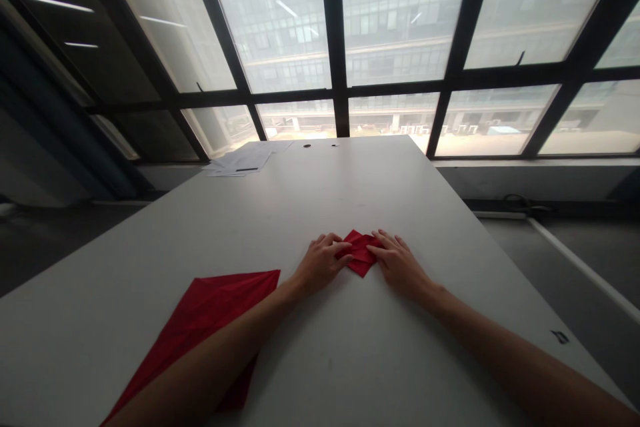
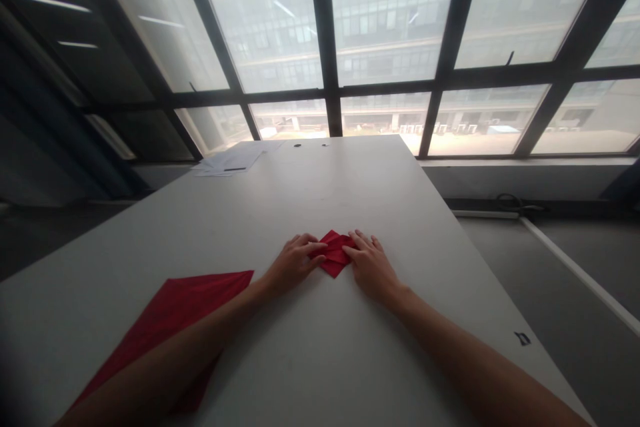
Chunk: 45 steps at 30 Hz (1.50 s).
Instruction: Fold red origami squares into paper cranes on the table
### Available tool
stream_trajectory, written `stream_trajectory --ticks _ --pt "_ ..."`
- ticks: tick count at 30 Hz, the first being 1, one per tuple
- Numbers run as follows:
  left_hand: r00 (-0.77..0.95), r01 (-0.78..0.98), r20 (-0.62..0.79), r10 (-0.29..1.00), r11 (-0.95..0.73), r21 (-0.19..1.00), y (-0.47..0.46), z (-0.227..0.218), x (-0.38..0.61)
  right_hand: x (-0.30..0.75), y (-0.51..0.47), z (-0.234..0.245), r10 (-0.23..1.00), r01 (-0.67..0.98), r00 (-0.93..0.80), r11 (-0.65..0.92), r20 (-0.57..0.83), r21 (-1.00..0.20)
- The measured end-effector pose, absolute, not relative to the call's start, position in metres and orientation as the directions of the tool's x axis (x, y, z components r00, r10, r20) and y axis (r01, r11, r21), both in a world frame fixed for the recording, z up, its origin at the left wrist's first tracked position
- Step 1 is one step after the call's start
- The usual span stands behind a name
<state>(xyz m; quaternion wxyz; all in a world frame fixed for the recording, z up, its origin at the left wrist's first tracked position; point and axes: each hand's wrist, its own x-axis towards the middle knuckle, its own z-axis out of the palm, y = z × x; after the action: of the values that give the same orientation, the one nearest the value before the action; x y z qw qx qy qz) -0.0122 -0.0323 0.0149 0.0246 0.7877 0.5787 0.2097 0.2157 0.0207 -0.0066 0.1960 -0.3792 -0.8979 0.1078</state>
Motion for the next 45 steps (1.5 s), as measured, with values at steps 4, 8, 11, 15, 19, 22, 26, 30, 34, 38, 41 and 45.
stream_trajectory --ticks 4,8,11,15,19,22,26,30,34,38,41,45 --pt "0.321 0.885 0.288 0.902 -0.394 0.248 -0.033 0.015 -0.014 0.217 0.025 -0.010 0.756 0.677 -0.610 0.653 0.237 -0.341" --pt "0.378 0.845 0.274 0.884 -0.450 0.288 -0.030 0.015 -0.022 0.218 0.027 -0.011 0.771 0.695 -0.576 0.636 0.271 -0.334" --pt "0.425 0.810 0.259 0.868 -0.492 0.319 -0.026 0.015 -0.031 0.219 0.029 -0.008 0.765 0.684 -0.527 0.641 0.371 -0.349" --pt "0.445 0.810 0.250 0.860 -0.506 0.298 -0.024 0.017 -0.034 0.220 0.029 -0.001 0.702 0.600 -0.513 0.705 0.494 -0.379" --pt "0.436 0.821 0.263 0.861 -0.500 0.275 -0.026 0.019 -0.031 0.218 0.024 0.004 0.637 0.524 -0.594 0.770 0.492 -0.364" --pt "0.455 0.812 0.256 0.853 -0.515 0.274 -0.025 0.019 -0.029 0.215 0.021 0.004 0.621 0.509 -0.633 0.784 0.462 -0.356" --pt "0.474 0.812 0.248 0.845 -0.528 0.250 -0.023 0.019 -0.030 0.214 0.022 0.003 0.648 0.537 -0.614 0.761 0.450 -0.364" --pt "0.498 0.811 0.258 0.828 -0.550 0.200 -0.023 0.022 -0.030 0.215 0.024 0.002 0.654 0.522 -0.588 0.757 0.476 -0.393" --pt "0.524 0.807 0.255 0.813 -0.569 0.156 -0.024 0.025 -0.027 0.215 0.024 0.002 0.668 0.522 -0.562 0.744 0.488 -0.416" --pt "0.535 0.806 0.273 0.799 -0.580 0.118 -0.025 0.026 -0.024 0.216 0.025 0.001 0.680 0.515 -0.525 0.732 0.512 -0.445" --pt "0.554 0.785 0.305 0.774 -0.609 0.119 -0.025 0.025 -0.024 0.217 0.028 -0.001 0.691 0.515 -0.509 0.722 0.513 -0.461" --pt "0.599 0.730 0.313 0.737 -0.663 0.163 -0.023 0.022 -0.026 0.217 0.032 -0.006 0.687 0.494 -0.485 0.726 0.541 -0.479"
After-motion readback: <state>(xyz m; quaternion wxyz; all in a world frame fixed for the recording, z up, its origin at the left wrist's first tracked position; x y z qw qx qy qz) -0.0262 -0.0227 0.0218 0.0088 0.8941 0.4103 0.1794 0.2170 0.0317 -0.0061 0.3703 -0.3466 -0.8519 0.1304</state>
